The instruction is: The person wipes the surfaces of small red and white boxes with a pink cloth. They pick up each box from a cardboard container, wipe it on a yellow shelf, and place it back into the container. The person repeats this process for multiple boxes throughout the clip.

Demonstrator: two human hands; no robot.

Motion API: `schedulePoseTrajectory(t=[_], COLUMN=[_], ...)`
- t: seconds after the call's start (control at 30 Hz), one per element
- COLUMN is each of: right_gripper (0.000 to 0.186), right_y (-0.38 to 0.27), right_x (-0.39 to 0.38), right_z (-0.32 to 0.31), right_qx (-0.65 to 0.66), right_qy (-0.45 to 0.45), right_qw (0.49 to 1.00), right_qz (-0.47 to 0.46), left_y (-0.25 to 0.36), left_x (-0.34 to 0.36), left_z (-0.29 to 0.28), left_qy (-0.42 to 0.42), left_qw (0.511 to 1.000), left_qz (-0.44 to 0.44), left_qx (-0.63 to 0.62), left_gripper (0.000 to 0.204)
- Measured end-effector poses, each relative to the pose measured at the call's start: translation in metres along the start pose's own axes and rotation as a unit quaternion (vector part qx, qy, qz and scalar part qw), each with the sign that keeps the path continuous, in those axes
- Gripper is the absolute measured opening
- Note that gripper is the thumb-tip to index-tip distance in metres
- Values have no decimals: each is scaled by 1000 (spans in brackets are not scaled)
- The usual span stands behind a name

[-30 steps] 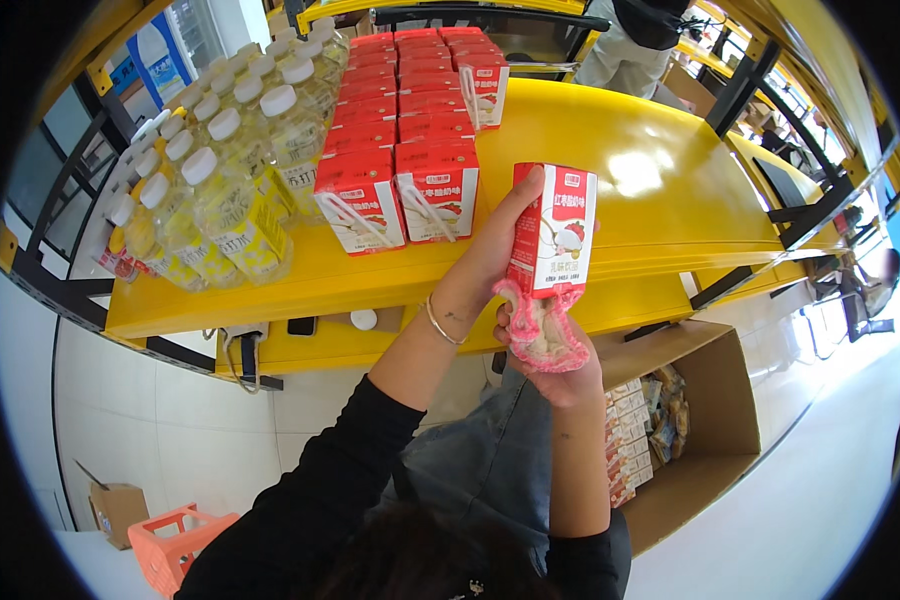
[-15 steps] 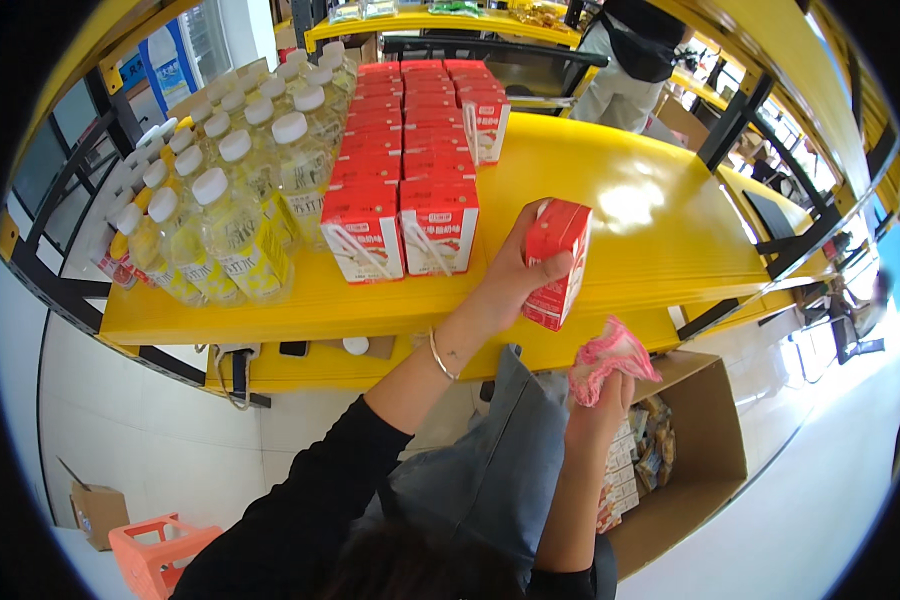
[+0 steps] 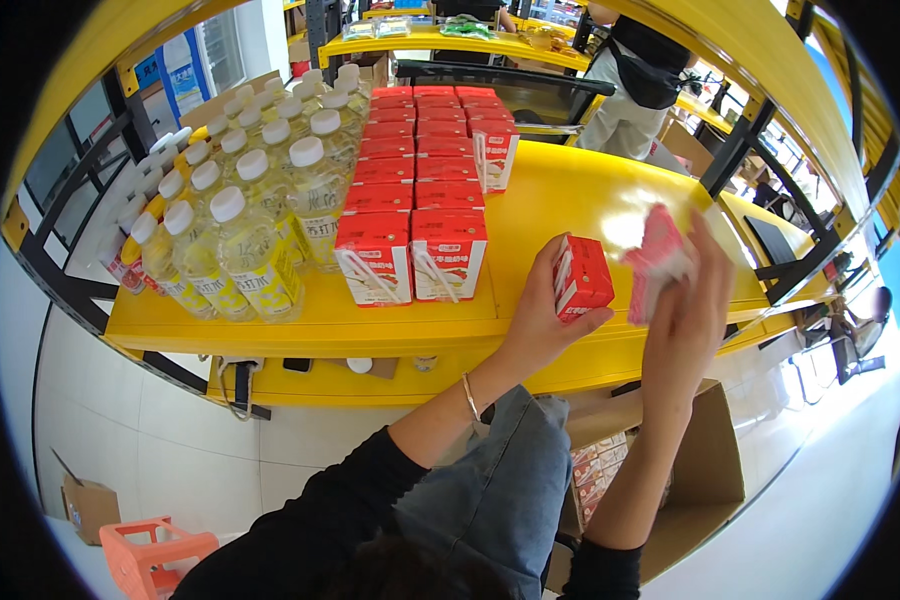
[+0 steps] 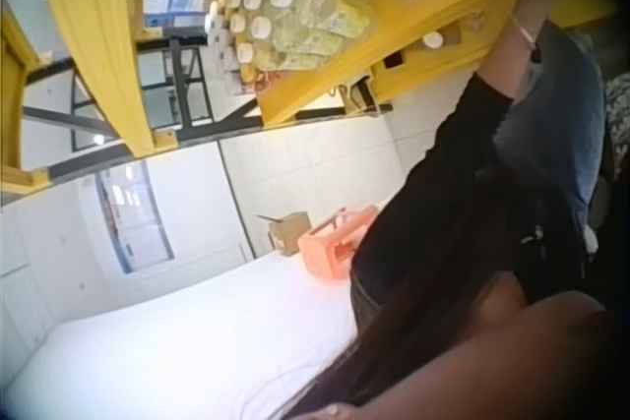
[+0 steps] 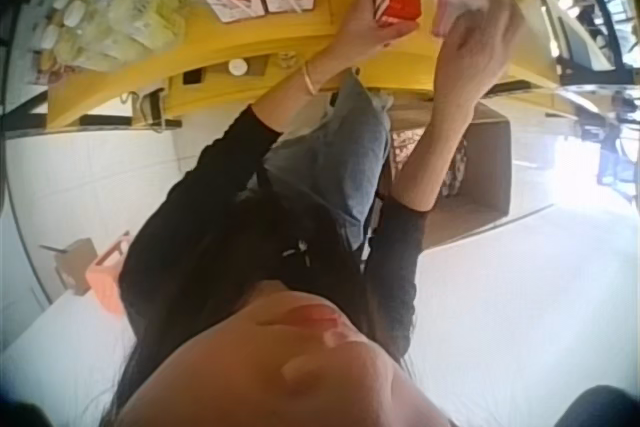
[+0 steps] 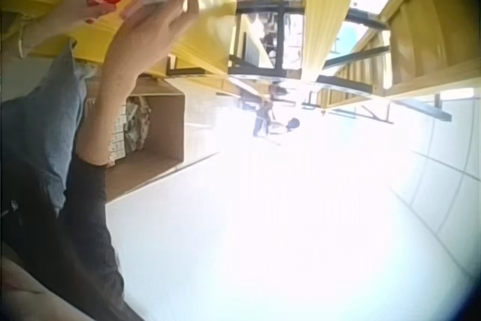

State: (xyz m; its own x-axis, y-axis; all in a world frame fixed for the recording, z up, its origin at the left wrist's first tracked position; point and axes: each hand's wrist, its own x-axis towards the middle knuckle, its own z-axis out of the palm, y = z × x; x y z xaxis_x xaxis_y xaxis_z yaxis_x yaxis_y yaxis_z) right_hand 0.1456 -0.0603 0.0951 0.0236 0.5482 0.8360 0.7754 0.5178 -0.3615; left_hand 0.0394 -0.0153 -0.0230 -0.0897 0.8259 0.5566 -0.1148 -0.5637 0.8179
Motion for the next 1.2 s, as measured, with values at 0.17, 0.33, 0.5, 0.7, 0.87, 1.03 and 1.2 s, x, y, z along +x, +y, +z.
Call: schedulePoseTrajectory(t=[0.17,0.33,0.5,0.7,0.87,1.03,1.2], right_gripper=[42,20,22,44,54,47,41], right_y=[7,5,-11,-1,1,1,41], right_x=[10,7,-2,-8,-11,-19,-11], right_z=[9,-17,-17,-4,-8,7,27], right_qx=[-85,-5,-100,-98,-110,-86,24], right_qy=[-241,-258,-259,-252,-278,-245,-199], right_qw=[960,965,960,962,954,964,979], right_qz=[-116,-56,-22,46,7,58,28], left_y=[4,-2,-4,7,15,6,12], left_x=[2,0,0,-5,-9,-11,-13], left_z=[1,5,7,5,2,5,5], left_qy=[0,35,39,65,63,93,82], left_qw=[1000,999,998,986,972,961,930], left_qz=[1,-6,9,53,68,95,124], left_qx=[9,26,49,145,215,242,335], left_gripper=[86,86,83,84,86,85,82])
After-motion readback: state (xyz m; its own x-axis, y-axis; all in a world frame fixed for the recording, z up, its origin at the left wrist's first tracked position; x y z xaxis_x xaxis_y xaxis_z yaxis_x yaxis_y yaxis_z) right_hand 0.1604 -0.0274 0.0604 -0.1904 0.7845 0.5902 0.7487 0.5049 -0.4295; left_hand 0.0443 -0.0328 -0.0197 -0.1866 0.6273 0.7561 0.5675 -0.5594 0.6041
